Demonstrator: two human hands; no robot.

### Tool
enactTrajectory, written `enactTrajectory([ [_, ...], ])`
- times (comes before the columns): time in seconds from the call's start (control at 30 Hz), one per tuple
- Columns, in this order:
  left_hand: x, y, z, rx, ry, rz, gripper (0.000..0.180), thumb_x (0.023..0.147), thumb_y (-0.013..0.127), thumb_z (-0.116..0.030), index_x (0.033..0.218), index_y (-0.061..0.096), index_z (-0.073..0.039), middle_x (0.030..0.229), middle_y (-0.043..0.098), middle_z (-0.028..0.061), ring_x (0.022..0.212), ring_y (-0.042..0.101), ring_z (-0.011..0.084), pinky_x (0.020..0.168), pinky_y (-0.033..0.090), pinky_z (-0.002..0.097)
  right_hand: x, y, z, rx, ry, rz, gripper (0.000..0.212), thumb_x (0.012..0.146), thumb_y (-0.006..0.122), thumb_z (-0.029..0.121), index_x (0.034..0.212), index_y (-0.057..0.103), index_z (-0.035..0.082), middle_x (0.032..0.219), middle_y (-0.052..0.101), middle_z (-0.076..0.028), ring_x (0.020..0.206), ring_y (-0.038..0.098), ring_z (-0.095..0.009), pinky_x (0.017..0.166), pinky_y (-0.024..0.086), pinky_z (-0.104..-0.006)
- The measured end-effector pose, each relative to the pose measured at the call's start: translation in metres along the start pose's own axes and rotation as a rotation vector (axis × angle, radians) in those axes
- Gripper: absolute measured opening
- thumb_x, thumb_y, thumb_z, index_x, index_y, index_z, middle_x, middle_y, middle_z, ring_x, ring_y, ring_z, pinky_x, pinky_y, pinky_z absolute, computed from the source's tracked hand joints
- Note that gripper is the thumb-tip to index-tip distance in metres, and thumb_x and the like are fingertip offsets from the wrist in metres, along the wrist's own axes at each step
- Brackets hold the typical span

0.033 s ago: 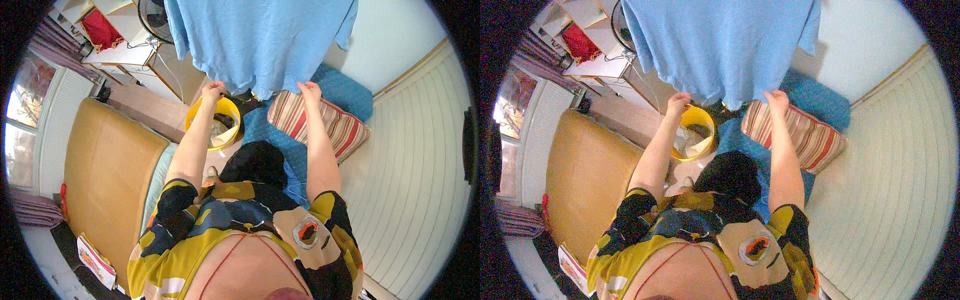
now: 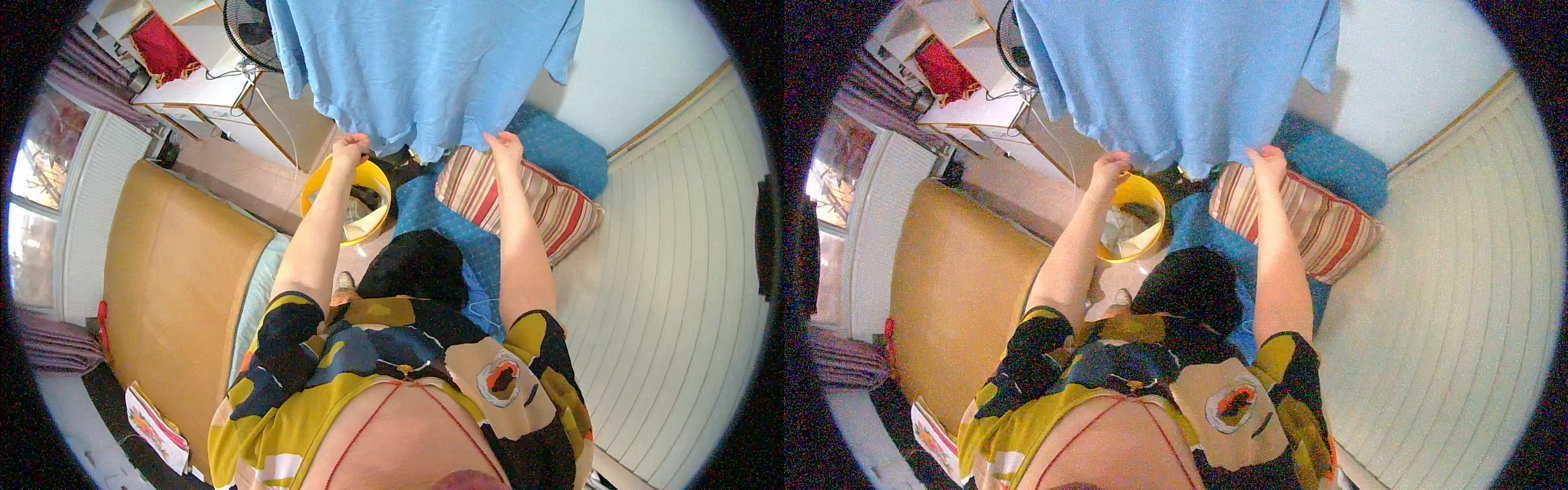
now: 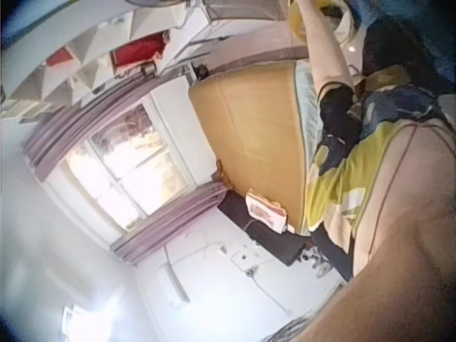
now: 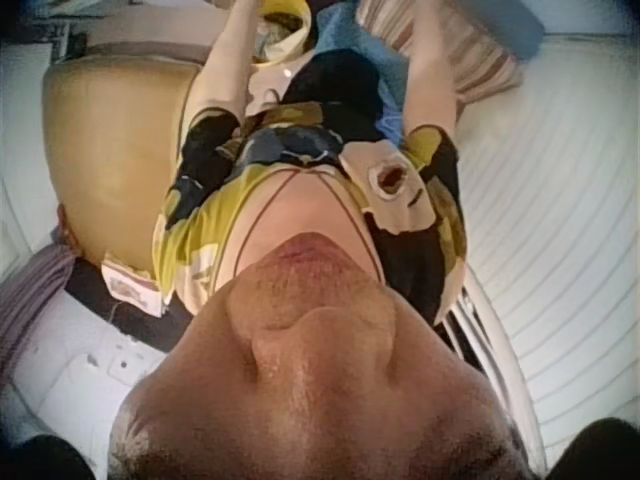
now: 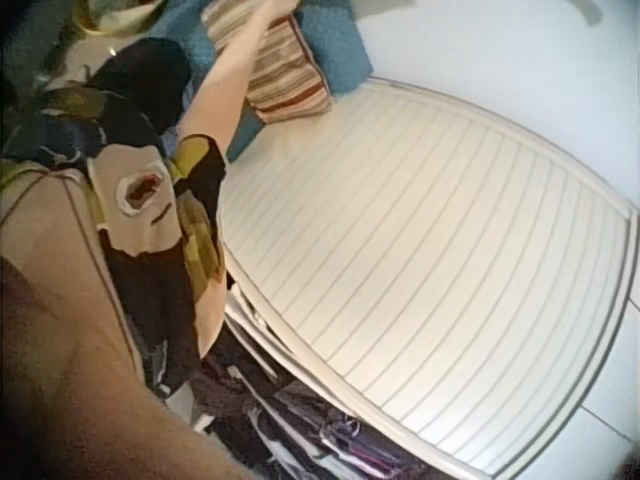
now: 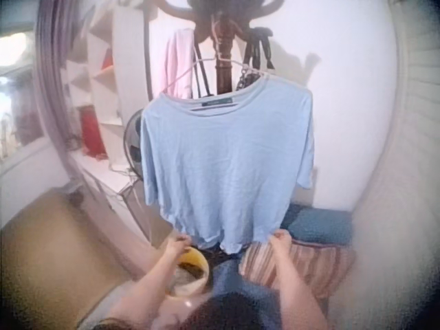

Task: The person selects a blue shirt from a closet, places it onto a plastic hanger, and then holds it up with both hands.

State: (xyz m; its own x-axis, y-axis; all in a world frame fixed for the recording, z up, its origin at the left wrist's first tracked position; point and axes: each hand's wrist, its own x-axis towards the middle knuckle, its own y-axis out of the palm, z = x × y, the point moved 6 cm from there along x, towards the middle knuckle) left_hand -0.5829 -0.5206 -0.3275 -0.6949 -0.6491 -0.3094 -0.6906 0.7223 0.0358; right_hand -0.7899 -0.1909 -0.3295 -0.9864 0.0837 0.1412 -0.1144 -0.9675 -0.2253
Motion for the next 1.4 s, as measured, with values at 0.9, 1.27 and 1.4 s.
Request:
enactTrajectory([
  [0.9, 0.041, 0.029, 0.083, -1.414, -0.248, -0.065, 0.025, 0.087, 0.049, -0.017, 0.110, 0.048, -0.008, 0.120, 0.049, 0.0123, 0.107, 0.048, 0.0297, 0.090, 0.036, 0.0502, -0.048, 0.023, -0.045, 1.634, 0.683, -0.152, 0.015, 0.074, 0.058, 0.006, 0.086, 0.049, 0.005, 0.095, 0.049, -0.011, 0.106, 0.049, -0.036, 0.090, 0.040, -0.0514],
  [1.27, -0.013, -0.027, 0.074, -1.199, -0.097, 0.113, 0.052, 0.083, 0.036, -0.003, 0.134, 0.034, -0.018, 0.120, 0.050, 0.0140, 0.101, 0.052, 0.0333, 0.079, 0.045, 0.0473, -0.079, 0.077, -0.035, 1.649, 0.884, 0.248, 0.017, 0.075, 0.053, 0.013, 0.083, 0.049, -0.001, 0.122, 0.039, -0.025, 0.119, 0.033, -0.038, 0.097, 0.034, -0.0579],
  [1.4, -0.023, -0.031, 0.069, -1.279, -0.041, 0.174, 0.055, 0.077, 0.039, -0.002, 0.131, 0.038, -0.015, 0.124, 0.048, 0.0135, 0.110, 0.048, 0.0316, 0.087, 0.043, 0.0466, -0.076, 0.076, -0.014, 1.595, 0.829, 0.202, 0.026, 0.075, 0.057, 0.020, 0.092, 0.049, 0.002, 0.127, 0.035, -0.019, 0.121, 0.029, -0.037, 0.096, 0.033, -0.0570],
])
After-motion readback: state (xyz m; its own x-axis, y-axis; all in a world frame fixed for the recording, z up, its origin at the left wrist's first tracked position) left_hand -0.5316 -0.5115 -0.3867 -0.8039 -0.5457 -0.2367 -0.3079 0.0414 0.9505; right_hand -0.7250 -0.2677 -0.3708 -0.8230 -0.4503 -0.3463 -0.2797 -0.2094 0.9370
